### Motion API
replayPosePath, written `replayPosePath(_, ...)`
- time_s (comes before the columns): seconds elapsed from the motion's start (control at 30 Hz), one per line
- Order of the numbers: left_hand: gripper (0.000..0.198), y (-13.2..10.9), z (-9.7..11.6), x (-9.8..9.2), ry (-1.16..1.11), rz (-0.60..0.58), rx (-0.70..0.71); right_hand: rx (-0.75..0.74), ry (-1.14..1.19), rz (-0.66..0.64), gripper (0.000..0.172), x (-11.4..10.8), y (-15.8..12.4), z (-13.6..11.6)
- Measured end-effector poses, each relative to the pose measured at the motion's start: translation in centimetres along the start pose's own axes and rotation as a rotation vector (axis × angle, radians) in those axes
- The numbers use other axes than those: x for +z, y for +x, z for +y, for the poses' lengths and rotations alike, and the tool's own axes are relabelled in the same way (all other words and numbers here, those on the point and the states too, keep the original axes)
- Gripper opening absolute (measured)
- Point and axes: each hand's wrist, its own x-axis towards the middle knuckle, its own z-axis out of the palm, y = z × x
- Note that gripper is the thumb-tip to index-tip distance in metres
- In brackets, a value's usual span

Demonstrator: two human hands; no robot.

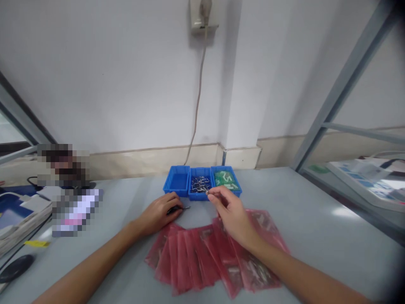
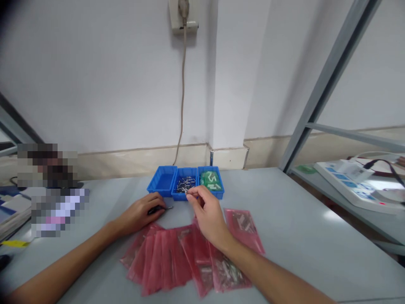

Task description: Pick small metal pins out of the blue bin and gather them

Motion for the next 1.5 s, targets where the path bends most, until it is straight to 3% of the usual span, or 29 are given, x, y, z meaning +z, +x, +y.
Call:
replayPosePath(0.6,0.013,0.0,0.1,-0.1,0.008,-0.005,-0.005,0.105,0.113,-0.043,0.029,0.0,0.0,-0.1)
replayPosePath(0.83,0.016,0.0,0.0,-0.1,0.013,-0.018,0.006,0.180,0.220,0.041,0.040,-0.6,0.8,0.1)
replayPosePath(1.13,0.017,0.0,0.1,-0.3,-0.001,-0.011,0.026,0.000,0.016,-0.029,0.020,-0.4,0.7,1.0)
replayPosePath(1.33,0.017,-0.1,0.2,-0.3,0.001,-0.017,0.029,0.029,0.040,-0.046,0.016,-0.2,0.8,1.2)
replayPosePath(1.5,0.016,0.0,0.1,-0.3,0.010,-0.027,0.002,0.050,0.031,-0.090,0.024,-0.2,0.9,1.3)
